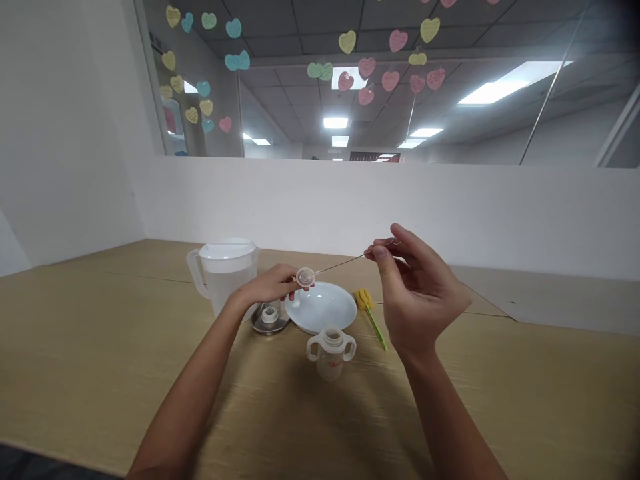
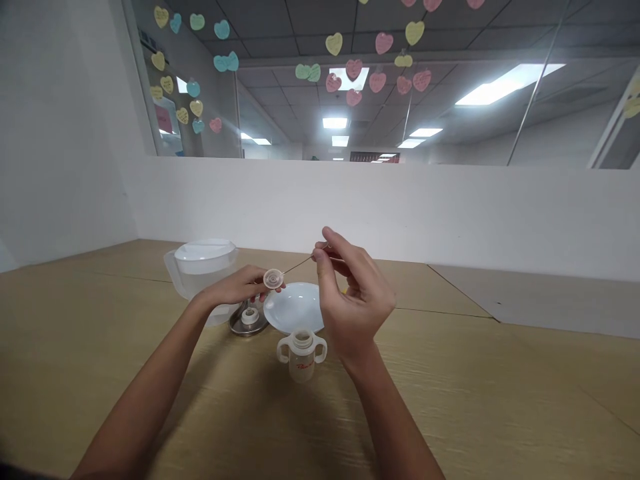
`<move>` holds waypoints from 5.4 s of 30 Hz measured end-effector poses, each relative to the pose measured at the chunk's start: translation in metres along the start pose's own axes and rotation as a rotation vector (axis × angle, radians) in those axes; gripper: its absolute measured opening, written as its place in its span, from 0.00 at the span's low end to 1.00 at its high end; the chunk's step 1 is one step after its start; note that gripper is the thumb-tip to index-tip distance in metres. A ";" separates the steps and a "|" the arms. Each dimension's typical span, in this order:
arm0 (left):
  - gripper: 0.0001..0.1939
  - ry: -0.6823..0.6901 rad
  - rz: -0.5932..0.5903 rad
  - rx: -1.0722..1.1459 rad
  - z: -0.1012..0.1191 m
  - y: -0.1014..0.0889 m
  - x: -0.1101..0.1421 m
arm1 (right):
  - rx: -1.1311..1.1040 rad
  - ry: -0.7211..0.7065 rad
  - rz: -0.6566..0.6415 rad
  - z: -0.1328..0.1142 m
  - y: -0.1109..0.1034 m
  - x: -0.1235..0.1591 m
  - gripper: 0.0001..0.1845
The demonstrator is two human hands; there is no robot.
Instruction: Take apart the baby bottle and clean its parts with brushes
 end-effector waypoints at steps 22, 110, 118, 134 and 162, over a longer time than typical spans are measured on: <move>0.19 -0.044 0.000 -0.028 0.010 0.003 0.002 | 0.066 -0.080 -0.058 0.012 0.018 0.010 0.18; 0.16 0.082 0.062 -0.015 0.034 0.013 0.001 | -0.303 0.546 -0.416 0.088 0.063 0.040 0.27; 0.18 0.034 0.093 0.004 0.036 0.007 0.007 | -0.274 0.507 -0.478 0.081 0.067 0.042 0.24; 0.22 0.036 0.151 -0.036 0.031 0.002 0.009 | -0.032 0.485 -0.606 0.077 0.074 0.041 0.10; 0.18 0.075 0.089 0.092 0.053 0.008 0.009 | 0.030 0.452 -0.234 0.084 0.003 -0.004 0.11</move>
Point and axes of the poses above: each hand's wrist, its own x-axis away from the middle knuckle, its own y-axis out of the palm, z = x × y, the point moved 6 cm from there along -x, towards the middle knuckle, and after that the axes turned 12 degrees about -z, right-handed, at the moved point
